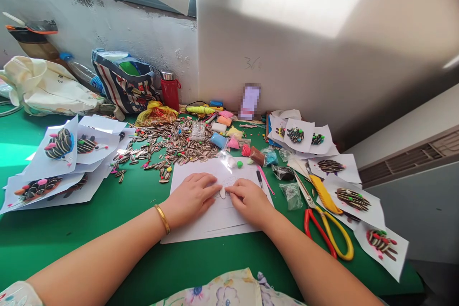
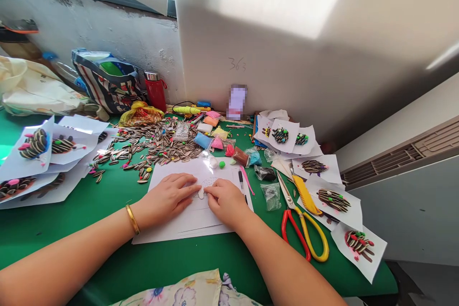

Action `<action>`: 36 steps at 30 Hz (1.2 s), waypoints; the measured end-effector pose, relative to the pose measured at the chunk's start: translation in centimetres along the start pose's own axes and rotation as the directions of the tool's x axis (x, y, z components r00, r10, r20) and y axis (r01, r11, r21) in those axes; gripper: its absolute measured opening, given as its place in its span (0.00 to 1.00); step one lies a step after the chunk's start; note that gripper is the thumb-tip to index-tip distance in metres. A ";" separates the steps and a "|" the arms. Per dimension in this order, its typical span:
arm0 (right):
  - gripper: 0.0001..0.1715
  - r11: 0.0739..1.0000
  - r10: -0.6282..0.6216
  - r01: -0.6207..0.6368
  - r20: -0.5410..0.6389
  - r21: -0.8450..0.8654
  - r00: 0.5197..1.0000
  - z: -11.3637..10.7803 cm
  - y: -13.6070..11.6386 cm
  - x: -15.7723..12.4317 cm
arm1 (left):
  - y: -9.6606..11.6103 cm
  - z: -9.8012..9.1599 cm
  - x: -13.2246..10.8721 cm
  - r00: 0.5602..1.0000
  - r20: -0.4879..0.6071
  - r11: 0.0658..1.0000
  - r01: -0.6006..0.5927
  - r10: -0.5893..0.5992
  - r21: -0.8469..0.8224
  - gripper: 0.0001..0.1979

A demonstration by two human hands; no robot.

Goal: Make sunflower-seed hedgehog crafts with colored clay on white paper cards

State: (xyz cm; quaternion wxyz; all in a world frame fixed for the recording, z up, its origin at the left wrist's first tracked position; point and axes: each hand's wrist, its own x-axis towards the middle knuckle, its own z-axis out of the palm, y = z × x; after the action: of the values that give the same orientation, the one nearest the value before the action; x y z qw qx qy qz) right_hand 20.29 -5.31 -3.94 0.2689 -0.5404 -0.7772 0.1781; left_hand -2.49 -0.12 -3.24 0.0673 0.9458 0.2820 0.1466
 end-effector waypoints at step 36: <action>0.22 0.999 0.006 -0.005 0.033 -0.039 0.999 0.0 -0.2 0.2 | 0.1 -0.4 0.1 1.000 0.009 0.999 0.006 -0.006 -0.045 0.17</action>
State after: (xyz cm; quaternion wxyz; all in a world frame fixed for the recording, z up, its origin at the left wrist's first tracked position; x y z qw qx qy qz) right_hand 20.08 -5.18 -3.77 0.2450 -0.5446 -0.7833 0.1726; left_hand -2.46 -0.09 -2.84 0.0901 0.9438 0.2812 0.1487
